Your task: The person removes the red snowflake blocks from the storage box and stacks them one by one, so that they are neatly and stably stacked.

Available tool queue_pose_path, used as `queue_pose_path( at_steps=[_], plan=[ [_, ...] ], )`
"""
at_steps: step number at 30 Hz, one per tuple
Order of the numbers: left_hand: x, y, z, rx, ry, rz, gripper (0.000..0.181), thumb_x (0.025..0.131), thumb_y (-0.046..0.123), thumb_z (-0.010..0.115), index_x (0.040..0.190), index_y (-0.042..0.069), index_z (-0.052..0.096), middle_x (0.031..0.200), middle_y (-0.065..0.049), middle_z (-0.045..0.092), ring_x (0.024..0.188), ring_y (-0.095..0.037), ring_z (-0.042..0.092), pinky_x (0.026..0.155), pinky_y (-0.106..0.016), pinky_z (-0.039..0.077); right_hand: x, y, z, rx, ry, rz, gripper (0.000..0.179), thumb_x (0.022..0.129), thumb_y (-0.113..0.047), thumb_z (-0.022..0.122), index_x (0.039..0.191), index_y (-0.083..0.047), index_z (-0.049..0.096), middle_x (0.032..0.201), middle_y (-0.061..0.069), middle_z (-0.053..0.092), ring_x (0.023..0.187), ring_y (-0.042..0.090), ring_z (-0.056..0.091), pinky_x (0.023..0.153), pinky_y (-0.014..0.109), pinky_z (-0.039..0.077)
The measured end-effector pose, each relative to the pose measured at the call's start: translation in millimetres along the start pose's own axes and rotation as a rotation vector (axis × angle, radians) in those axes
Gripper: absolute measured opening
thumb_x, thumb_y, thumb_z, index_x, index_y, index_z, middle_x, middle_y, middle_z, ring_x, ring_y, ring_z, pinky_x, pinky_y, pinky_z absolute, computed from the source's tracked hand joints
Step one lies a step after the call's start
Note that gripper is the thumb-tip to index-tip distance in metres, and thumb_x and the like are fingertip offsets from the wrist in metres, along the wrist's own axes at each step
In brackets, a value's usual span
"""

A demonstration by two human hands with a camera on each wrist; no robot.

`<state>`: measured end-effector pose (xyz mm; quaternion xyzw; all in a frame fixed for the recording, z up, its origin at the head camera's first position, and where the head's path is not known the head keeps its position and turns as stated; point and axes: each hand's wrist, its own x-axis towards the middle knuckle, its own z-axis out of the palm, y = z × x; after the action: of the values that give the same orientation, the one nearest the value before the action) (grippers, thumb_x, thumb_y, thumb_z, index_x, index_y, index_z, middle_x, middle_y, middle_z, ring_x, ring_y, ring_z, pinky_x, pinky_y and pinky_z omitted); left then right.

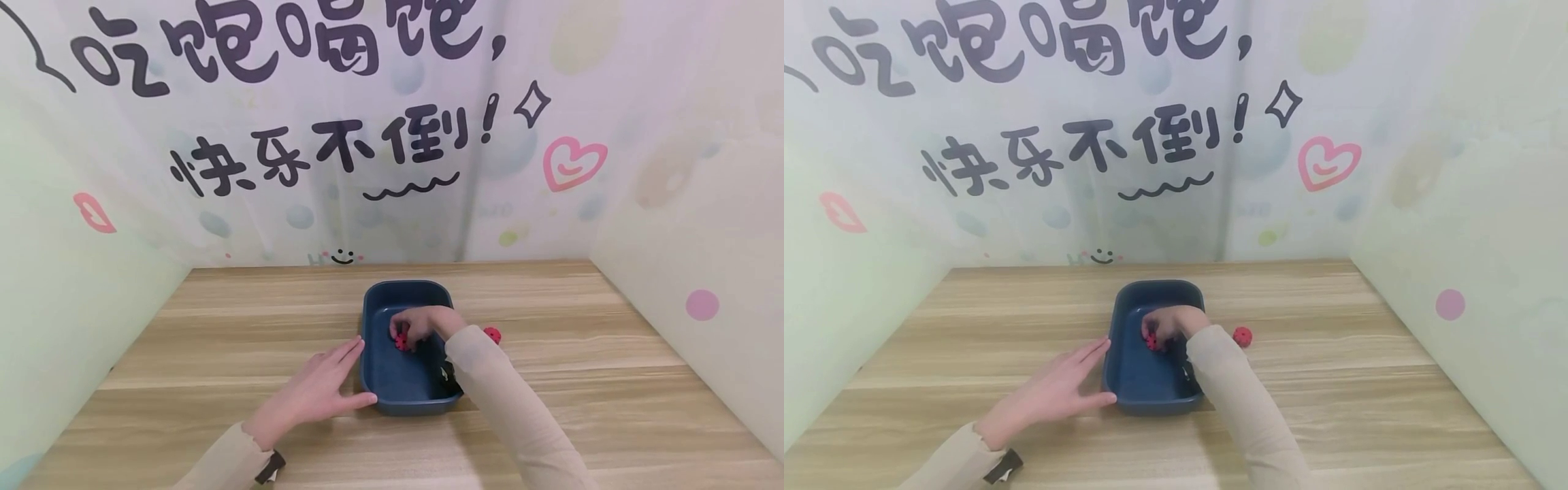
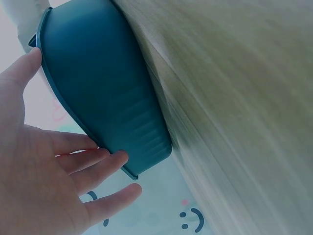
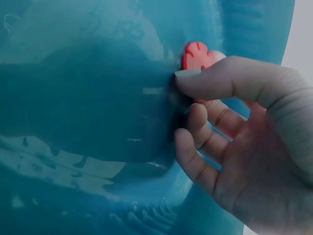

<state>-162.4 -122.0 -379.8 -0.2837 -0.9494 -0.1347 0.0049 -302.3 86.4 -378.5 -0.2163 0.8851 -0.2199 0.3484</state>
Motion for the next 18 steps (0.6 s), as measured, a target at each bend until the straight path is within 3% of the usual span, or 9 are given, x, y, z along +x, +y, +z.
queue_pose_path(
  at_steps=[18],
  plan=[
    [1.0,0.7,-0.4,0.005,-0.005,-0.004,0.09,0.076,0.068,0.043,0.135,0.002,0.033,0.138,-0.011,0.031,0.119,-0.028,0.037,0.091,-0.046,0.034,-1.2,-0.2,1.3,-0.019,0.023,0.018,0.033,0.075,0.008,0.059,0.092,-0.021,0.056,0.084,0.006,0.052,0.074,0.021,0.049,0.061,0.03,0.042]
  ],
)
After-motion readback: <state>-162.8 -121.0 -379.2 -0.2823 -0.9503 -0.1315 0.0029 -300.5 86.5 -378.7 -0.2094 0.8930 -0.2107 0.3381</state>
